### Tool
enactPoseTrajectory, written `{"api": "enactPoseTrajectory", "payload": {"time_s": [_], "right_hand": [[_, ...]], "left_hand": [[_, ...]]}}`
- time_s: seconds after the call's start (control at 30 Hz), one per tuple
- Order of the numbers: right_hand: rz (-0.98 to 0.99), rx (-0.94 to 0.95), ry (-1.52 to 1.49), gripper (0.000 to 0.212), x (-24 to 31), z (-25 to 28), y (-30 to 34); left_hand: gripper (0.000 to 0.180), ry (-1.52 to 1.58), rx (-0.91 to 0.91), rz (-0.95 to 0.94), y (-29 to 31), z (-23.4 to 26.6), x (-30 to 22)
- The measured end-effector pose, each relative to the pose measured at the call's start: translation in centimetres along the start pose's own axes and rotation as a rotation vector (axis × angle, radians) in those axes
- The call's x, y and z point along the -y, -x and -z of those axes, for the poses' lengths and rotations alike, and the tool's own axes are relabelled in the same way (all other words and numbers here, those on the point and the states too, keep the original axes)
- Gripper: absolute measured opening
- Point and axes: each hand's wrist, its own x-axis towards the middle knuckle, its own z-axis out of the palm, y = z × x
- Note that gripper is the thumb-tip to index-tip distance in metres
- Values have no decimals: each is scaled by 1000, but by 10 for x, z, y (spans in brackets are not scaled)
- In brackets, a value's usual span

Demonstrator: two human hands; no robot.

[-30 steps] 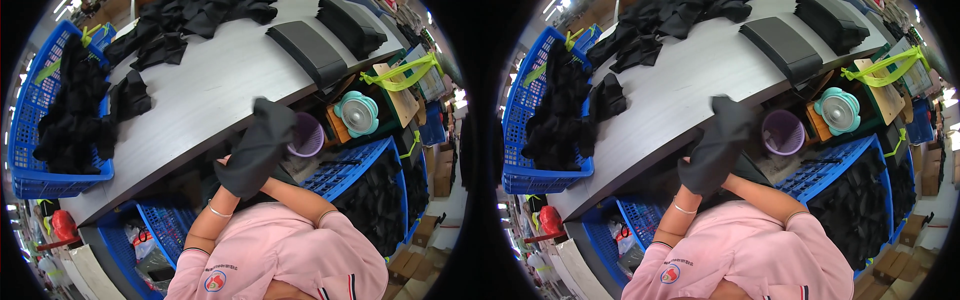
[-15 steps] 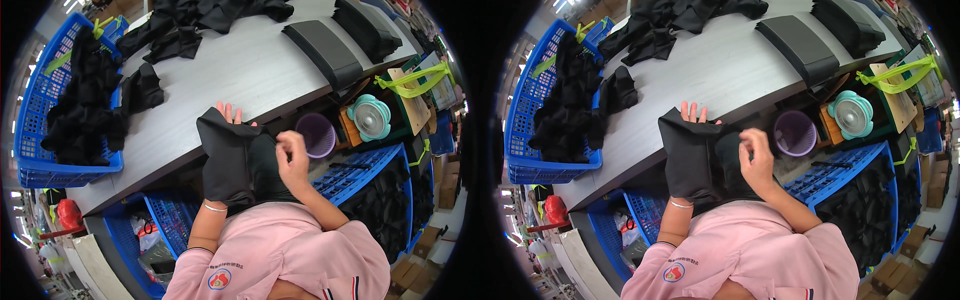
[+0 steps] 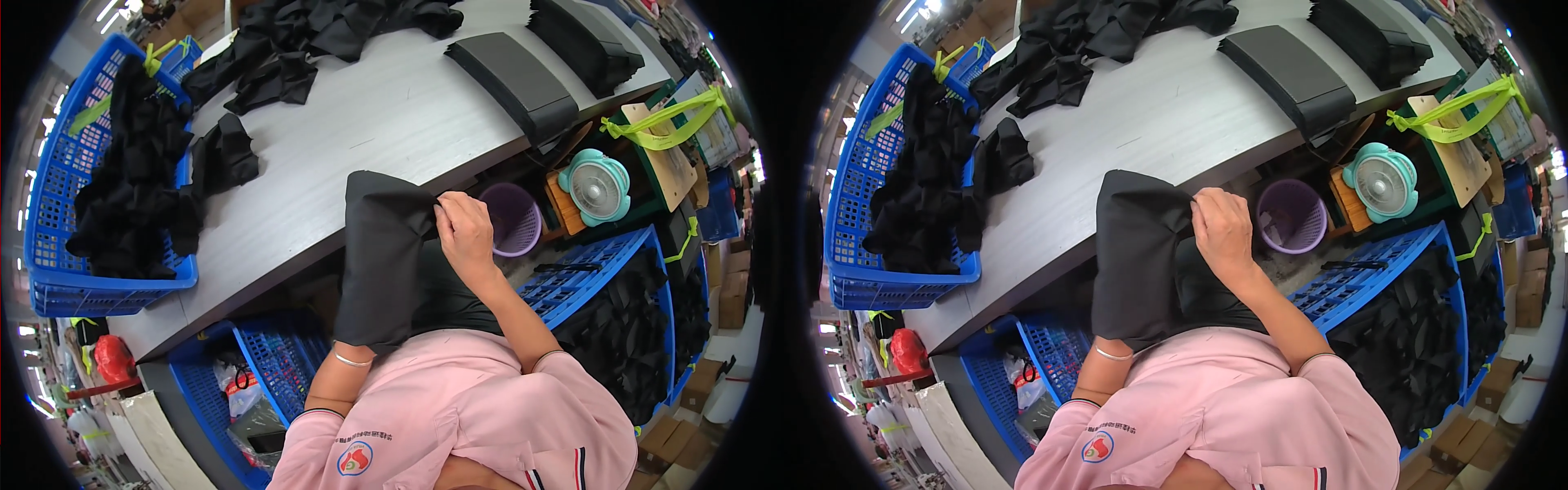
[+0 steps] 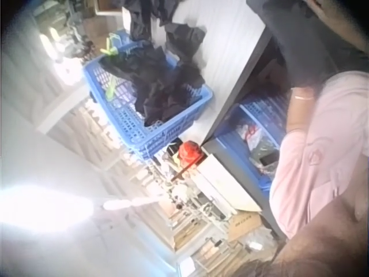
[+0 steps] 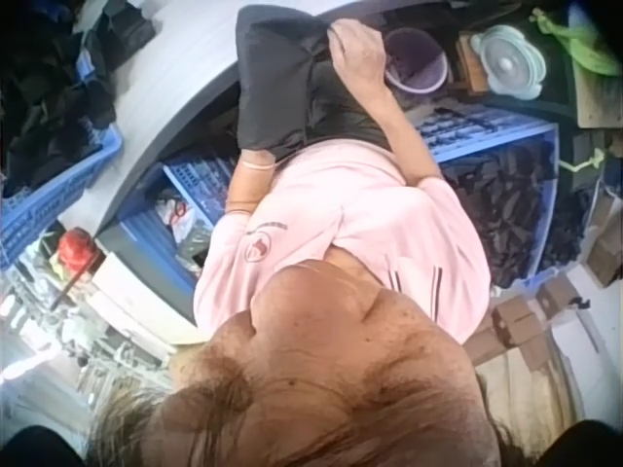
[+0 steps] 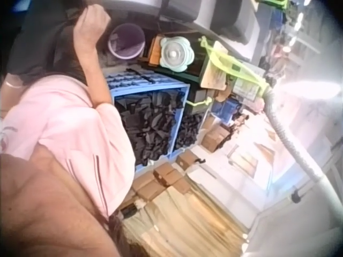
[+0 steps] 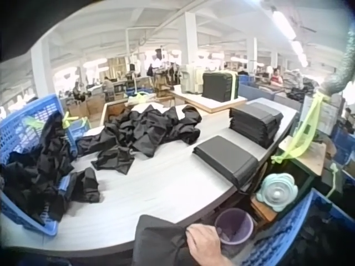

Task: Assembling and inspecting black fabric components, likely for protective sports equipment, in a factory setting.

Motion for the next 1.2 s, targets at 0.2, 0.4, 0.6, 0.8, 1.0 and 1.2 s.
{"api": "enactPoseTrajectory", "payload": {"time_s": [0.2,0.4,0.6,0.8,1.0,1.2], "right_hand": [[-522,448,-1096,22,-8,38,-1],[-469,597,-1032,19,11,59,-10],[-591,342,-1158,24,18,33,-55],[-357,35,-747,32,17,37,-45],[151,66,-113,58,28,25,-16],[170,517,-463,19,13,37,-40]], "left_hand": [[52,227,-6,-18,19,-10,51],[53,448,-7,-9,32,-26,58],[54,675,-5,-40,10,-45,25],[41,847,-258,88,-21,26,20],[31,744,-398,80,-28,33,16],[33,568,-352,-29,-15,-1,70]]}}
